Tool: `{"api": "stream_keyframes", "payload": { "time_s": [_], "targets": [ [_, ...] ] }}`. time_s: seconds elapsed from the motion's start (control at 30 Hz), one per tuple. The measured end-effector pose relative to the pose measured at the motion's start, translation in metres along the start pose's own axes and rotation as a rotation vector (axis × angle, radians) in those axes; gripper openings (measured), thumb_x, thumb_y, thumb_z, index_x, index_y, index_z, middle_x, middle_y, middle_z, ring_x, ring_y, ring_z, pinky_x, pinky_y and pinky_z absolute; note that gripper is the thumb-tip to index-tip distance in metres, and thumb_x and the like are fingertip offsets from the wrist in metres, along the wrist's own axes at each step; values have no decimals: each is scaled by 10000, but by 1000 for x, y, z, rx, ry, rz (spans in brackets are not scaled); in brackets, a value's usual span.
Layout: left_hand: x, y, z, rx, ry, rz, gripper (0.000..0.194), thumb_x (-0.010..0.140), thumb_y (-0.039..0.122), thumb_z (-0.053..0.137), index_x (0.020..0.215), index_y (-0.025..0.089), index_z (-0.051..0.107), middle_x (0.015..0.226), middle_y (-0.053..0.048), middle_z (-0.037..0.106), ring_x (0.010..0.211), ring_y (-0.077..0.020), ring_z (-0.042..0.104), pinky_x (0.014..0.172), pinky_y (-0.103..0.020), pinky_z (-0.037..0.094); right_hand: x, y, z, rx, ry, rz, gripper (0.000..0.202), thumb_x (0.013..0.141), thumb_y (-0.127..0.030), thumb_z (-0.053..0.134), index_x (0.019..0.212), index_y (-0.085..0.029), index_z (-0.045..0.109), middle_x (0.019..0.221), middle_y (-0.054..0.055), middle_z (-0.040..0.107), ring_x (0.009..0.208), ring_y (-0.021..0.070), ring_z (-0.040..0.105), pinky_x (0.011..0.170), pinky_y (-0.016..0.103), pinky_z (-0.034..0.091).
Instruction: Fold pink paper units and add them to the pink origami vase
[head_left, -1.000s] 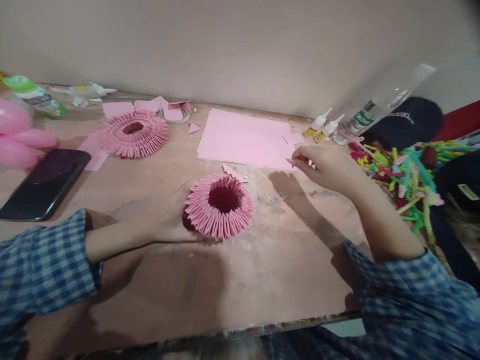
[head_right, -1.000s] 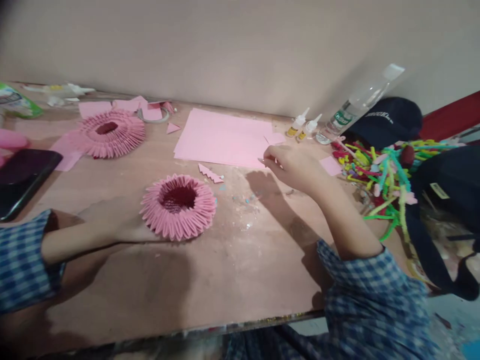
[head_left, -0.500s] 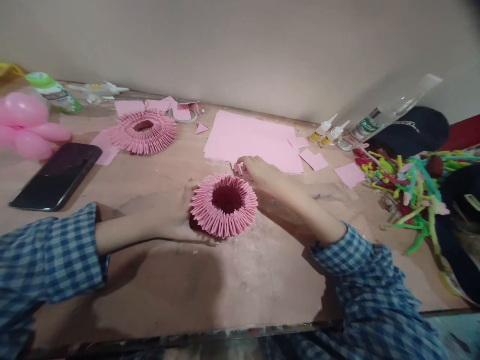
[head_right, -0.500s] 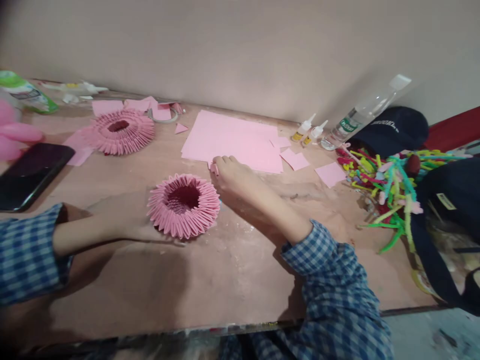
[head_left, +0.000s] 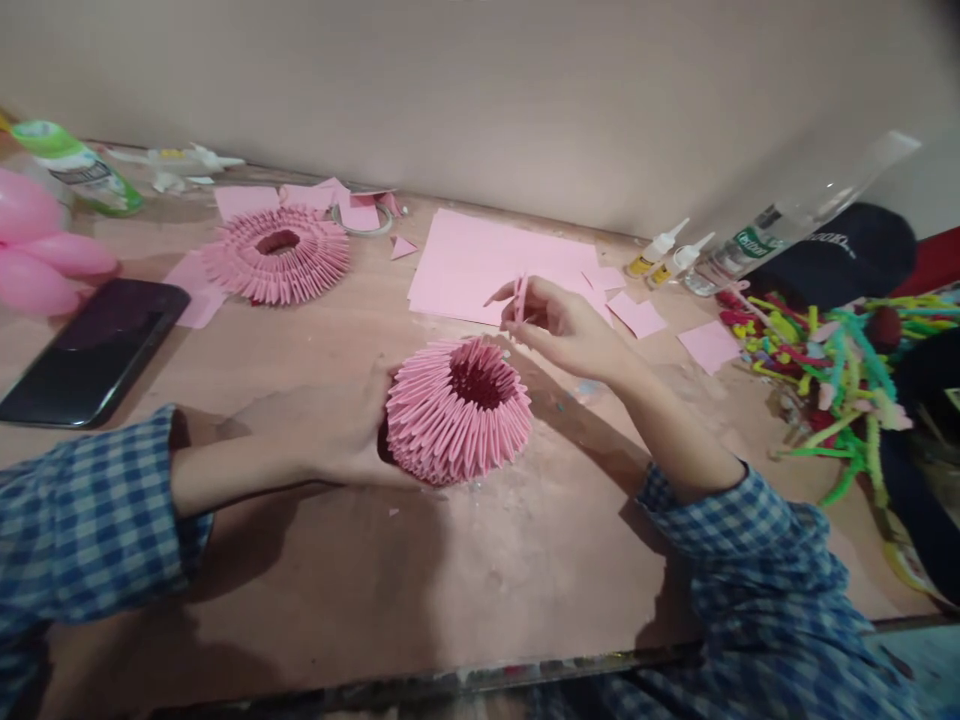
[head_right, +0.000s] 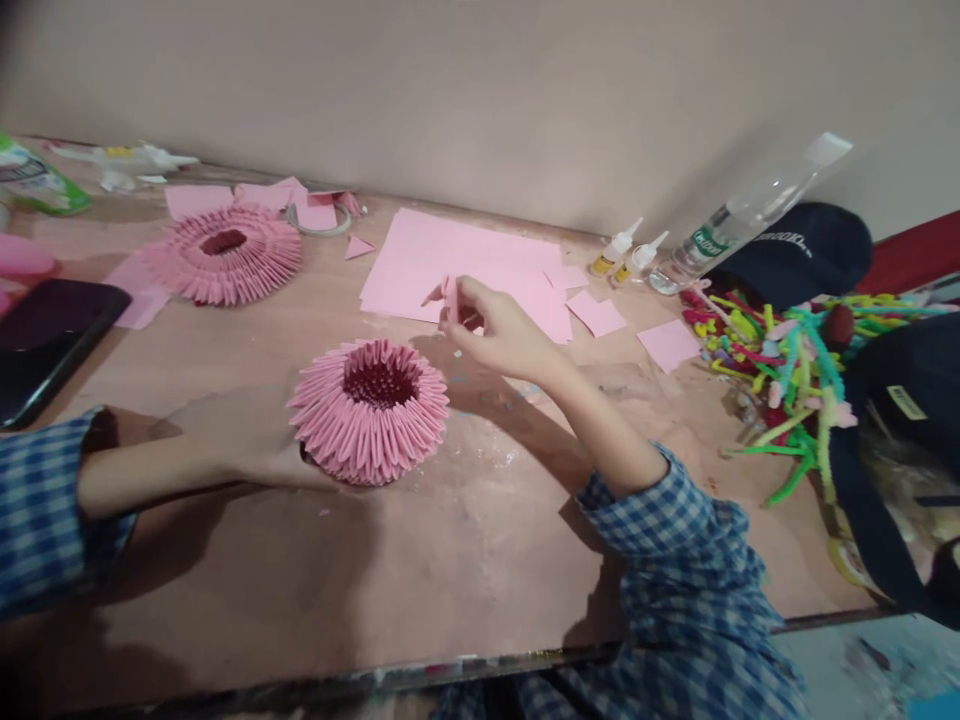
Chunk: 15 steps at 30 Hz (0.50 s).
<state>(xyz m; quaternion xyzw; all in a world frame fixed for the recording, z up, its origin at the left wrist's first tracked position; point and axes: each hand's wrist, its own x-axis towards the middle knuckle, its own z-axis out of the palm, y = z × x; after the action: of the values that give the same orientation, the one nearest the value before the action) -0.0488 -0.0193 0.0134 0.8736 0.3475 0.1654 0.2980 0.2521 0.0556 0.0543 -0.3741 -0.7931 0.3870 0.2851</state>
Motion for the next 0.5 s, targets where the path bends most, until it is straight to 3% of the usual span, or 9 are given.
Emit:
{"api": "stream_keyframes", "payload": {
  "time_s": [0.07, 0.17, 0.3, 0.43, 0.5],
  "targets": [
    [4, 5, -4, -51, -23, -9, 1066, 880, 812, 755, 1676, 171, 452, 1547, -177, 665, 1363, -353, 712, 1215, -481, 593, 1, -4, 3, 233, 74, 4, 142, 986, -297, 716, 1081, -218, 646, 982, 11, 653, 847, 139, 620, 778, 307, 543],
    [9, 9, -6, -58, -12, 2, 1068, 845, 769, 819, 1671, 195, 459, 1582, -161, 642, 1358, -351, 705, 1266, -502, 549, 3, -14, 10, 512, 145, -22, 255, 945, -390, 846, 970, -228, 652, 1061, 16, 673, 868, 121, 636, 813, 286, 587],
    [6, 4, -3, -51, -24, -21, 1059, 825, 844, 780, 1626, 208, 502, 1500, -150, 682, 1366, -349, 701, 1240, -471, 573, 1, -29, 18, 651, 150, -23, 387, 866, -479, 946, 944, -233, 659, 1036, 10, 675, 890, 125, 670, 872, 280, 622],
    [-10, -11, 8, 83, 23, -162, 1417, 657, 1091, 641, 1685, 150, 389, 1496, -244, 634, 1379, -457, 660, 1177, -615, 593, -3, -34, 23, 673, 181, 30, 465, 843, -521, 962, 1038, -259, 630, 1020, 9, 695, 924, 154, 718, 850, 290, 651],
    [-18, -20, 16, 111, 31, -223, 1526, 599, 1118, 639, 1714, 131, 304, 1530, -277, 598, 1345, -492, 658, 1106, -670, 616, -4, -32, 26, 637, 196, 29, 479, 869, -536, 939, 1115, -271, 625, 1054, 14, 700, 951, 163, 731, 876, 307, 662]
  ]
}}
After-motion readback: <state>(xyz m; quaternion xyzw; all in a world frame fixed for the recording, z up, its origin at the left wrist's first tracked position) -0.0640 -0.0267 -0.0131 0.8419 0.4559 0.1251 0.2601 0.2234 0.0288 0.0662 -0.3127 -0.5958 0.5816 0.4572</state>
